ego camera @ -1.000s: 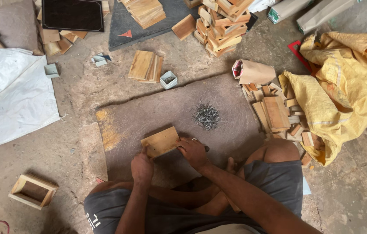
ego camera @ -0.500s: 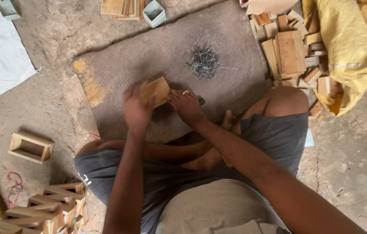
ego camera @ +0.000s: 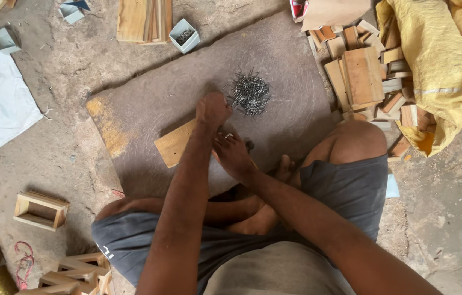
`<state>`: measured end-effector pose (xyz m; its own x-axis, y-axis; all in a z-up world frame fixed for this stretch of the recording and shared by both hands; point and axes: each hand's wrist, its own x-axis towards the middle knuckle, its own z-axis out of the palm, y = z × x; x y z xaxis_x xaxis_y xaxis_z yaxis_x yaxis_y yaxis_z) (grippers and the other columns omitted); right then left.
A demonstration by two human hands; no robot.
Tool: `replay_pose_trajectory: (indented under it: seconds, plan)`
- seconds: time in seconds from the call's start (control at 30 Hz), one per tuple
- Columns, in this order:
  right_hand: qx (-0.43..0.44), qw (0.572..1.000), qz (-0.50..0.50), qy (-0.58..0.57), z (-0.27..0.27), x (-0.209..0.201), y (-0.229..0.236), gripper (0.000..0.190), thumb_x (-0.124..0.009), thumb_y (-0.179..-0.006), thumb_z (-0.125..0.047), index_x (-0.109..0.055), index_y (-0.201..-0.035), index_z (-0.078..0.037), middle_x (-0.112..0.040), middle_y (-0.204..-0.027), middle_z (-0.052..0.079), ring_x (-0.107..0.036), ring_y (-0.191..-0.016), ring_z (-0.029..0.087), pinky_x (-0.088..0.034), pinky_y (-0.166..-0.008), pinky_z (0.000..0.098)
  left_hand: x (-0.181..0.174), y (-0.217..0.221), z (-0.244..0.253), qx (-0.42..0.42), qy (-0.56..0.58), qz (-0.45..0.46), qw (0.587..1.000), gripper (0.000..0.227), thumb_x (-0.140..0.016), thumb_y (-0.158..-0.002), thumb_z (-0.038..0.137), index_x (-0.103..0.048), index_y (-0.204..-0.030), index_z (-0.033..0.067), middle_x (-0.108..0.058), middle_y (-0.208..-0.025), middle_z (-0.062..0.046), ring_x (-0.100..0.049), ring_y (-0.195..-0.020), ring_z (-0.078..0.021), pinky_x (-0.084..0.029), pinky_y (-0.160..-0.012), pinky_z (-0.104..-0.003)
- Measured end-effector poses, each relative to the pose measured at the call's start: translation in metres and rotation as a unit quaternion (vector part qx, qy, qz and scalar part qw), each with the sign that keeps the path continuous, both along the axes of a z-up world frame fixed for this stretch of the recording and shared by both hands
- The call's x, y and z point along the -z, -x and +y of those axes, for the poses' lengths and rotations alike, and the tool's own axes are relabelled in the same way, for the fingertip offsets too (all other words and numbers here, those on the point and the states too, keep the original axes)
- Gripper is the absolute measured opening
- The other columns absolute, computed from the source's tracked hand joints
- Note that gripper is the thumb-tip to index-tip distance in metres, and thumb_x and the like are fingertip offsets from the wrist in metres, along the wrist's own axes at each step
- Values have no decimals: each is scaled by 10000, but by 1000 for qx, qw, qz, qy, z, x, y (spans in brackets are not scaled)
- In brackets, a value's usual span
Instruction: The person sits on the floor and assembles small wooden boxes by hammering nails into the corners. They pick up wooden frames, position nails, and use a hammer to secure the pieces together, stacking the finished boxes nearby.
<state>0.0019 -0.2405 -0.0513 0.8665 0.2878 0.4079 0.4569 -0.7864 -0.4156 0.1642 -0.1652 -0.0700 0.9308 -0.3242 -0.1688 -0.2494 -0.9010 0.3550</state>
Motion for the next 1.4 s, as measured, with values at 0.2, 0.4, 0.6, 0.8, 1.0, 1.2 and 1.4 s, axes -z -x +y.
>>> replay_pose_trajectory:
  seconds: [0.2, 0.4, 0.6, 0.8, 1.0, 1.2, 1.4]
  plan:
    - [-20, 998, 52, -14, -2, -21, -4, 321, -736, -931, -130, -646, -1229, -51, -701, -1095, 133, -684, -903, 299, -497, -890, 452, -39, 35, 32, -32, 248, -48, 967, 202, -663, -836, 102, -760, -1009, 61, -744, -931, -167, -717, -864, -335, -575, -816, -459]
    - [-6, 999, 30, -9, -1, -38, -1, 257, -721, -888, -141, -657, -1134, -99, -713, -1205, 119, -674, -1073, 289, -480, -941, 453, -71, 87, 115, -55, 128, -83, 987, 113, -764, -898, 169, -762, -981, 92, -715, -894, -201, -699, -808, -371, -556, -745, -446]
    - [-19, 998, 48, -35, 0, -53, 1, 208, -733, -923, -160, -690, -1126, -138, -725, -1240, 75, -685, -1046, 272, -466, -901, 454, -71, 95, 123, -45, 373, -68, 924, 77, -724, -959, 86, -706, -1019, 41, -739, -970, -155, -717, -852, -334, -552, -737, -373]
    - [-11, 996, 75, -37, 5, -55, -2, 340, -739, -931, -160, -682, -1257, -78, -698, -1277, 120, -675, -1096, 319, -479, -927, 462, -60, 99, 112, 0, 393, -99, 914, 62, -696, -964, 51, -697, -1026, 46, -700, -970, -129, -690, -876, -309, -553, -823, -390]
    - [-27, 965, 217, -147, -33, -99, 30, 521, -831, -876, -265, -613, -1285, -27, -666, -1248, 204, -648, -1136, 354, -503, -965, 464, -59, 97, 109, -13, 350, -123, 929, 67, -702, -980, 88, -717, -1040, 63, -677, -960, -104, -667, -873, -307, -533, -799, -431]
    - [176, 687, 666, -232, -74, -99, 96, 457, -728, -947, -249, -606, -1283, 36, -629, -936, 187, -617, -725, 341, -503, -712, 558, -62, 103, 107, -41, 342, -76, 936, 43, -712, -979, 108, -713, -1010, 78, -655, -935, -97, -661, -807, -282, -537, -706, -417]
    - [-24, 971, 183, -154, -78, -105, 78, 458, -639, -1061, -291, -504, -1375, 14, -683, -922, 172, -689, -695, 321, -547, -664, 482, -66, 101, 107, -33, 340, -91, 935, 62, -709, -967, 105, -708, -1025, 82, -656, -952, -98, -668, -850, -297, -543, -729, -421]
